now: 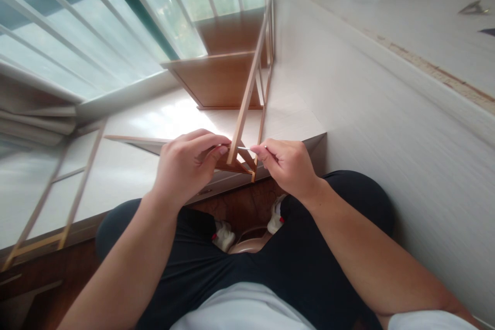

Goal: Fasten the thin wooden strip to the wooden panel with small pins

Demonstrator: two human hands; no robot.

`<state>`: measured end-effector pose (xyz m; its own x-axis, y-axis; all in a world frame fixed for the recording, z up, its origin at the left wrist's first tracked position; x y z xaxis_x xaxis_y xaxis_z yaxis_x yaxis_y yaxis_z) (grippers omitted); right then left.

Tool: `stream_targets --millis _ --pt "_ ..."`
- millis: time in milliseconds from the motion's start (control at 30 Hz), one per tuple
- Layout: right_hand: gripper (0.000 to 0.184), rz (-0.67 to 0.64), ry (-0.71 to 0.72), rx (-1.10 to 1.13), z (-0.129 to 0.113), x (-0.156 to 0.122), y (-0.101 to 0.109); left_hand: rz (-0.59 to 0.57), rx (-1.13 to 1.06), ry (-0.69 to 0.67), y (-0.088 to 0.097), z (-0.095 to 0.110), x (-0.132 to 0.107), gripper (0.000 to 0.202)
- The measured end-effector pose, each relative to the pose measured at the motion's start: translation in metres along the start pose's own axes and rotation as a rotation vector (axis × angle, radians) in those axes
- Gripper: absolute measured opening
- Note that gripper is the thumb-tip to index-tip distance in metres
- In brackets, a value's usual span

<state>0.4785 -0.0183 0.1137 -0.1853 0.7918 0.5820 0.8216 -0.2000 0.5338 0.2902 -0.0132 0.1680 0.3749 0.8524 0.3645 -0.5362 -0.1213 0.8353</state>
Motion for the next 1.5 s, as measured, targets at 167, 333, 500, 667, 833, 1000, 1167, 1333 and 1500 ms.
stream_targets --millis 167,333,500,667,833,1000,1167,1333,1500 --pt "0.041 -0.012 0.047 -0.031 -0.003 0.000 0.001 0.017 -0.007 -0.005 0.000 -0.001 -0.001 0.019" --pt "0.043 -0.017 -0.010 -0.003 -0.006 0.002 0.001 0.015 -0.013 -0.012 -0.001 -0.004 -0.002 0.019" --pt "0.050 -0.039 -0.131 0.059 -0.007 0.002 0.001 0.009 -0.011 -0.016 -0.001 -0.003 -0.002 0.019" --pt "0.055 -0.115 -0.354 0.222 0.004 0.000 -0.004 0.001 -0.012 -0.021 0.000 -0.002 -0.002 0.020" --pt "0.061 -0.273 -0.587 0.446 0.016 -0.006 -0.019 -0.022 -0.009 -0.065 0.000 -0.001 -0.001 0.021" --pt "0.059 -0.250 -0.543 0.445 0.014 -0.007 -0.020 -0.038 -0.009 -0.059 0.000 -0.002 0.000 0.022" --pt "0.059 -0.236 -0.350 0.285 0.006 -0.002 -0.013 -0.034 -0.018 -0.053 -0.001 -0.003 0.000 0.022" --pt "0.049 -0.114 -0.020 -0.033 -0.002 0.005 -0.001 -0.025 -0.029 -0.041 -0.001 -0.002 0.000 0.021" --pt "0.051 -0.081 0.028 -0.127 -0.001 0.004 0.000 -0.030 -0.052 -0.022 -0.002 -0.003 0.000 0.020"
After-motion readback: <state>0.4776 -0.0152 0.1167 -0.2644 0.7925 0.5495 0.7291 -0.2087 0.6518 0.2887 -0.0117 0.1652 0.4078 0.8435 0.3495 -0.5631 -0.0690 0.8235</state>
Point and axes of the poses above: each hand's wrist, its own x-axis towards the middle knuckle, its own y-axis out of the back of the hand, z = x × y, the point moved 7 cm from there along x, towards the middle knuckle, and after that the axes turned 10 degrees about -x, right-handed, at the moved point
